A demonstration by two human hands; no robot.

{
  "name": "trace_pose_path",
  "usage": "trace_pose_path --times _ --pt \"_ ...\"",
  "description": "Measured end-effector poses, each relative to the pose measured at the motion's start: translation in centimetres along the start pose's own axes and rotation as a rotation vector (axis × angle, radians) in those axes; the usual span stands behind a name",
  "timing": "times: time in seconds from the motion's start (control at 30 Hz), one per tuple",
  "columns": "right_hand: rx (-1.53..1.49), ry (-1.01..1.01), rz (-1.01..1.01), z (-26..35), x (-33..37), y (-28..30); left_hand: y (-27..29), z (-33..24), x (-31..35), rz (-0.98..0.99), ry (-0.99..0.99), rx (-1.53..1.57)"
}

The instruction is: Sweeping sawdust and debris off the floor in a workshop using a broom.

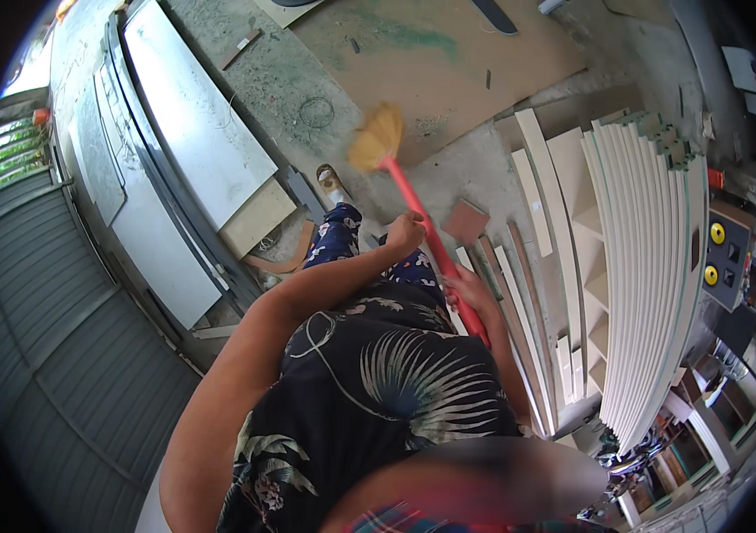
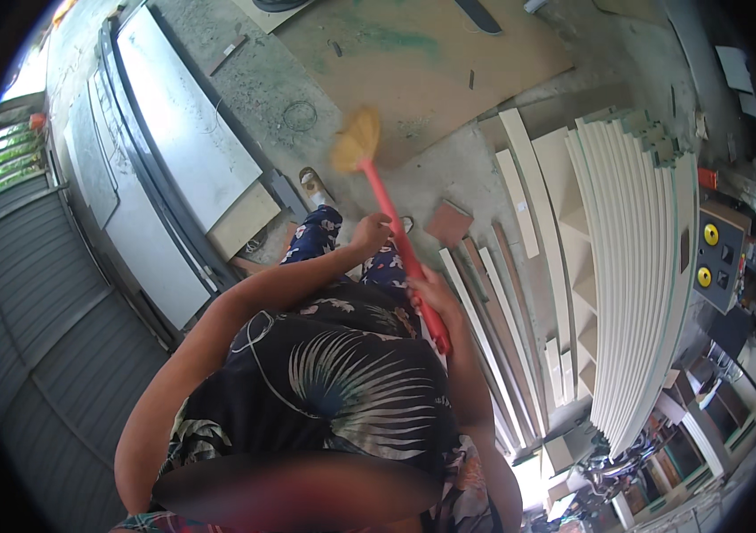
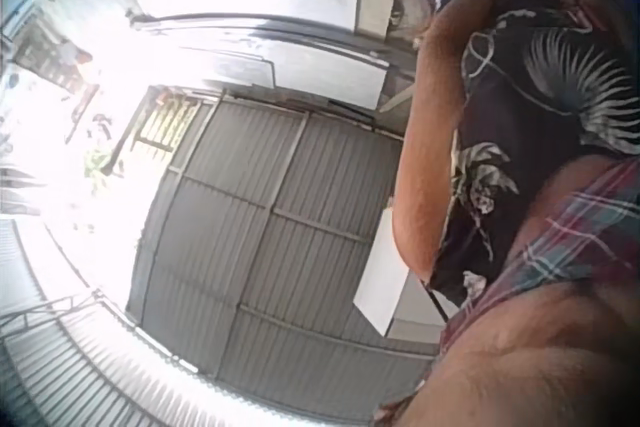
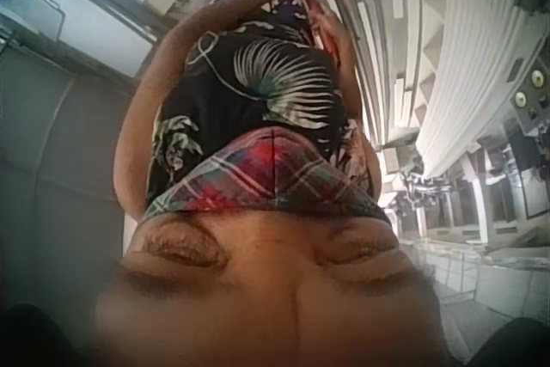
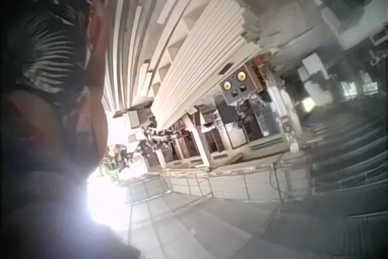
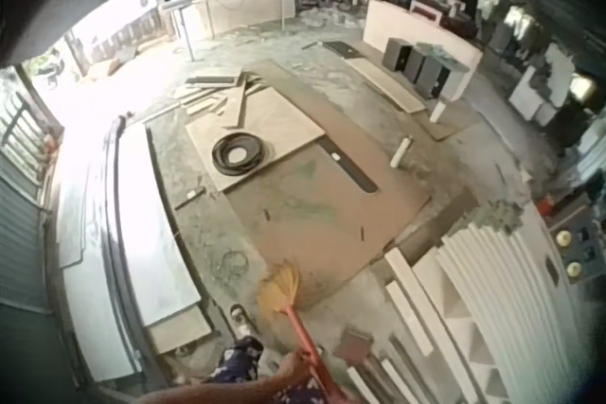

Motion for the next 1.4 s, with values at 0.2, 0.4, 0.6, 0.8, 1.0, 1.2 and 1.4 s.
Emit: trace_pose_path --times 0.2,0.4,0.6,0.8,1.0,1.2,1.4 --pt "0.266 0.194 -0.389 5.2 5.0 0.9 0.5 0.1 -0.8 0.059 -0.036 0.016" --pt "0.283 0.065 -0.523 6.0 -4.0 1.5 1.8 0.4 -1.4 0.183 0.025 0.053" --pt "0.072 0.084 -0.114 7.8 -9.3 -6.3 4.8 0.2 -1.9 0.202 0.099 0.027" --pt "-0.028 0.22 -0.142 10.9 -3.0 -7.0 7.1 0.2 -4.6 0.256 0.126 0.018" --pt "0.176 0.335 -0.582 14.2 -2.1 -2.5 8.8 -1.4 -8.8 0.215 -0.546 -0.302" --pt "-0.01 0.273 -0.515 14.8 -13.8 3.1 11.3 -1.9 -9.1 0.608 -0.081 0.145" --pt "0.074 0.248 -0.285 17.0 -18.7 -11.6 16.8 -2.9 -8.7 0.436 0.132 0.065"
Point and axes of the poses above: each hand's wrist, its own x-axis away from the middle knuckle, its own y-axis out of the back of the hand, z = x × y, the point moved 10 cm from there along -x, towards the middle knuckle, and after that the axes turned 8 degrees about -x, right-handed, at the moved point
